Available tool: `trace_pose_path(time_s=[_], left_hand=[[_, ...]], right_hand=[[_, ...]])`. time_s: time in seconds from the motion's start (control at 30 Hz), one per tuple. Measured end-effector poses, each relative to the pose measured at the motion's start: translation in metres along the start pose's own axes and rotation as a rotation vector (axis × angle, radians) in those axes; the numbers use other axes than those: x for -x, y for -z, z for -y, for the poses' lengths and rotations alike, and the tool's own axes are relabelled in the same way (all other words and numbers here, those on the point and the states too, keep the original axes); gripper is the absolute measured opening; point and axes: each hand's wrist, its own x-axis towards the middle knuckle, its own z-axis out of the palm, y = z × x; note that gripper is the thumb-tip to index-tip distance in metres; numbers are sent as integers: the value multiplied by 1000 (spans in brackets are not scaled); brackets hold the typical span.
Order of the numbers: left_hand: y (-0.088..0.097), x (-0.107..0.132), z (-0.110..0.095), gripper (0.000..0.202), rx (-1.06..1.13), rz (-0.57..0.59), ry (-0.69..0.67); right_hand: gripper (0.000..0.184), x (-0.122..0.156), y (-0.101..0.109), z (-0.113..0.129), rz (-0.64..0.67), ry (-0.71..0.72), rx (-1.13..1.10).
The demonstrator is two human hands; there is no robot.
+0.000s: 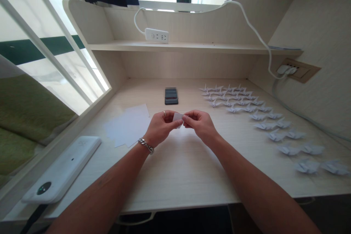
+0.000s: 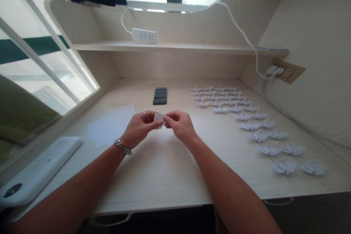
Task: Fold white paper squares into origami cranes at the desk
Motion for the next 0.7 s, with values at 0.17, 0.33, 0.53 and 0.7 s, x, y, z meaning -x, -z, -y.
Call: trace_pose_path(time_s=[0.17, 0.33, 0.53, 0.7], left_hand=[[2, 1, -1, 22, -58, -51, -59], [4, 2, -4, 22, -71, -33, -93], [4, 3, -5, 20, -62, -47, -89], [5, 3, -5, 14, -30, -44, -91]], right_hand=[[27, 4, 2, 4, 94, 68, 84], [21, 6, 4, 9, 105, 141, 115], [25, 7, 2, 11, 111, 40, 26], [24, 9, 1, 14, 91, -36, -29]])
